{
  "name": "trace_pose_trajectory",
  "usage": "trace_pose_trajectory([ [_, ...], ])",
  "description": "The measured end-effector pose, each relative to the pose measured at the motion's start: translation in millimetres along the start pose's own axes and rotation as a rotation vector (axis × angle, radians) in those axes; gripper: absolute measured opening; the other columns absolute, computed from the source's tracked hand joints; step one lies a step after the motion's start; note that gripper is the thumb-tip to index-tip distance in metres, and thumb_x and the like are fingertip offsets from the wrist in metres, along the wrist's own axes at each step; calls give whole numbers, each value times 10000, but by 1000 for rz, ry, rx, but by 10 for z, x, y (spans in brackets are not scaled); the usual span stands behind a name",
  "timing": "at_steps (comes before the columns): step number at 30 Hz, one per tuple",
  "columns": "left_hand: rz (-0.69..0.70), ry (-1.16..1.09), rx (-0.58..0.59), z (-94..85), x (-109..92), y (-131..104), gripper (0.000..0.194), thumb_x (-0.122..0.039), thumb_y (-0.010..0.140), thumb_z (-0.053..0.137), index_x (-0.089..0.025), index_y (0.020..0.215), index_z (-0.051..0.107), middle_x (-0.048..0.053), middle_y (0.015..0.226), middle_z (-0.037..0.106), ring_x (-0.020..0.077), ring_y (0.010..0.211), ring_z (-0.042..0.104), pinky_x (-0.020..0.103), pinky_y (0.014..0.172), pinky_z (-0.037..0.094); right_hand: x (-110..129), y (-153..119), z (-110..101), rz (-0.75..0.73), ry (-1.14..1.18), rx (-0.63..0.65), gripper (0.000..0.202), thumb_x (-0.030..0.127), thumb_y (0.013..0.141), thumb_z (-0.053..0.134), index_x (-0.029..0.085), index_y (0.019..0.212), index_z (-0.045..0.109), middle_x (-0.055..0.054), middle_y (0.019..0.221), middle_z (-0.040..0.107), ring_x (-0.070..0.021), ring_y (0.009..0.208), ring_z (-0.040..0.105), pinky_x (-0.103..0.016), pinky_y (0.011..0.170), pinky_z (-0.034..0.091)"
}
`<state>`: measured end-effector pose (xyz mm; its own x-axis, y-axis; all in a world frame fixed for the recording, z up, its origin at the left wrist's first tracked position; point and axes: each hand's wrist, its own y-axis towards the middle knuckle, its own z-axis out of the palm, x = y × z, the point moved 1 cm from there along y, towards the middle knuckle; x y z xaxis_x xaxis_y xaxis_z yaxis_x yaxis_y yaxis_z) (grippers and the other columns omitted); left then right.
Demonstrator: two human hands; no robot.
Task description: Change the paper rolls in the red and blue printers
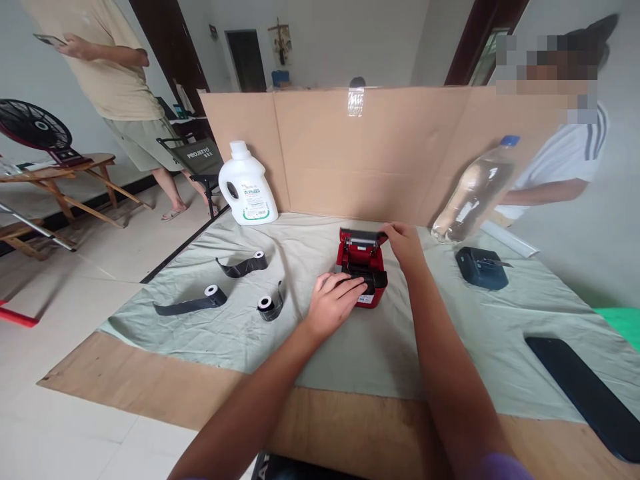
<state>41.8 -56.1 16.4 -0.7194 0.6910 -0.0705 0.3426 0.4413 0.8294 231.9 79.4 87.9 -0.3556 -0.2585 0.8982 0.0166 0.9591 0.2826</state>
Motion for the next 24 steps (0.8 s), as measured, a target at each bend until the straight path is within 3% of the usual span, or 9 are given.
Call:
trace_pose_trajectory([
  [3, -12, 14, 14, 10, -3, -13, 281, -217, 1004, 553, -298, 1222, 712, 8, 1203, 764, 192, 1108, 640, 384, 997, 392, -173, -136, -11, 85, 108, 82, 205, 369, 718, 662, 193, 803, 727, -56, 895, 729, -252, 948, 648, -399, 944, 484],
  [5, -14, 27, 22, 19, 1, -25, 272, -213, 1010, 542, -287, 1202, 721, 16, 1202, 764, 190, 1104, 641, 383, 999, 393, -327, -263, 8, 146, 212, 107, 364, 359, 675, 729, 247, 1021, 736, -45, 1111, 728, -268, 1050, 642, -423, 974, 487],
  [8, 7, 39, 15, 23, 14, -37, 272, -208, 1008, 542, -290, 1195, 723, 14, 1204, 763, 188, 1097, 639, 375, 989, 401, -525, -439, 95, 194, 442, 139, 573, 390, 702, 733, 329, 1263, 632, -12, 1346, 651, -275, 1201, 610, -447, 1034, 483],
  [15, -50, 25, -40, -9, 46, -36, 255, -232, 993, 563, -320, 1170, 725, 28, 1340, 697, 201, 1104, 618, 366, 974, 429, -636, -617, 269, 176, 764, 239, 624, 365, 737, 667, 319, 1352, 567, 21, 1376, 660, -291, 1327, 558, -434, 1143, 435],
  [17, -122, 8, -24, -6, 61, -42, 281, -258, 1004, 540, -289, 1240, 689, 52, 1377, 671, 221, 1153, 598, 379, 1008, 420, -645, -620, 270, 163, 762, 253, 634, 367, 727, 674, 326, 1352, 574, 27, 1392, 651, -288, 1334, 559, -437, 1153, 434],
  [21, -406, -72, 75, 37, 145, -66, 420, -317, 1031, 437, -200, 1422, 540, 107, 1415, 627, 250, 1194, 577, 388, 1007, 426, -675, -604, 261, 144, 721, 225, 608, 361, 724, 651, 336, 1329, 597, 33, 1406, 642, -289, 1346, 558, -461, 1167, 431],
  [24, -493, -125, 118, 77, 231, -62, 400, -271, 1030, 370, -195, 1379, 551, 98, 1314, 680, 233, 1131, 619, 369, 947, 438, -692, -581, 253, 144, 699, 209, 618, 327, 707, 649, 330, 1324, 603, 39, 1425, 627, -292, 1367, 539, -461, 1175, 425],
])
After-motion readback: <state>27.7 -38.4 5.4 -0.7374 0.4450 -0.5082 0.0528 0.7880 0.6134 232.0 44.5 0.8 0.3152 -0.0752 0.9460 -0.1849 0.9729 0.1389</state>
